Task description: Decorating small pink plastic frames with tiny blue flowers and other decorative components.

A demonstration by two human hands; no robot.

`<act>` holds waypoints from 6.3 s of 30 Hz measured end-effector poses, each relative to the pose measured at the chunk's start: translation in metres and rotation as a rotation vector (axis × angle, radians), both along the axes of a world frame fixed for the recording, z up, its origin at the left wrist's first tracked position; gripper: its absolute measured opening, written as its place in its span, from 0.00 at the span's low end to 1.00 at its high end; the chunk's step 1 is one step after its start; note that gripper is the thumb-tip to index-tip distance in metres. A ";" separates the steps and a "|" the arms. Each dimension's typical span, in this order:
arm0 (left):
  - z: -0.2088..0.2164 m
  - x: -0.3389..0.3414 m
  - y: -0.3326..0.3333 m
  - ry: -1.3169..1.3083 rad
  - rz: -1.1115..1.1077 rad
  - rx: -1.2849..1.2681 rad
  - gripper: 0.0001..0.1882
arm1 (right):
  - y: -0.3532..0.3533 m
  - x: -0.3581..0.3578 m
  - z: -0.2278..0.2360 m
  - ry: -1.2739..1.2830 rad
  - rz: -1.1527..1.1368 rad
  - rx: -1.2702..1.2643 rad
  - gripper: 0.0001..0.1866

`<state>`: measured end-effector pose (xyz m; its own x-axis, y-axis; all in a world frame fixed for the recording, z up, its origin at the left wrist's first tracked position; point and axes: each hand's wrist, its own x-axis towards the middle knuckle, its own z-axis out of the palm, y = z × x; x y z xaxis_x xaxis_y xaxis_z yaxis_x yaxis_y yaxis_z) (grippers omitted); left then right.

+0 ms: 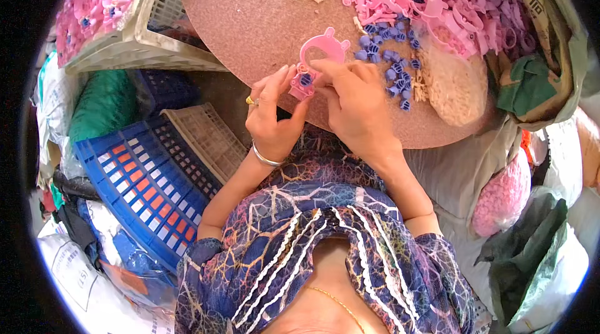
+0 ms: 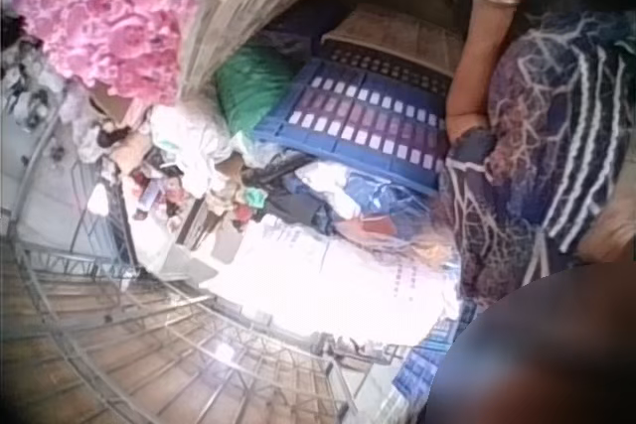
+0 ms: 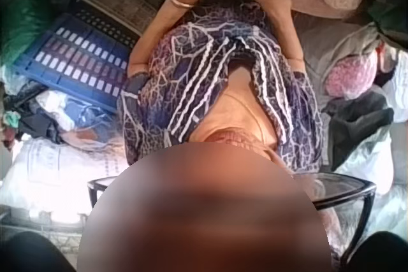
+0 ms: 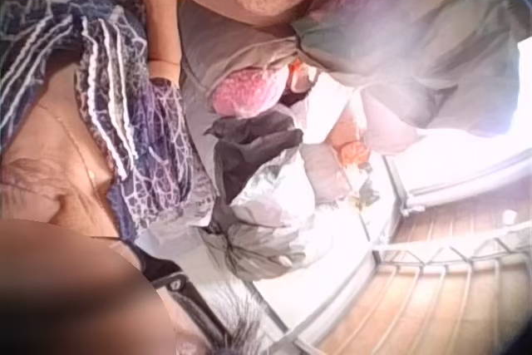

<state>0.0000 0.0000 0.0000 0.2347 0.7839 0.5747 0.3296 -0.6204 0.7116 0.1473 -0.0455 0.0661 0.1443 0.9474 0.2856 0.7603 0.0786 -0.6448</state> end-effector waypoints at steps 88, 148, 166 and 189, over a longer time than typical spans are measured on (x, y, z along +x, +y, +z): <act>0.004 -0.004 0.006 -0.078 -0.083 0.178 0.30 | 0.010 0.011 0.033 -0.105 0.116 -0.125 0.25; 0.012 -0.008 0.009 -0.125 -0.122 0.206 0.27 | 0.005 0.003 0.032 -0.178 0.033 0.075 0.13; 0.013 -0.012 0.009 -0.117 -0.134 0.357 0.24 | -0.003 -0.010 0.032 -0.184 -0.042 0.036 0.20; 0.012 -0.012 0.002 -0.178 -0.106 0.102 0.27 | -0.002 0.002 0.011 0.835 -0.219 -0.097 0.39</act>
<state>-0.0123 0.0016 0.0118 0.2000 0.6959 0.6897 0.1336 -0.7167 0.6845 0.1492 -0.0480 0.0776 0.4523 0.8887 -0.0755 0.0271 -0.0983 -0.9948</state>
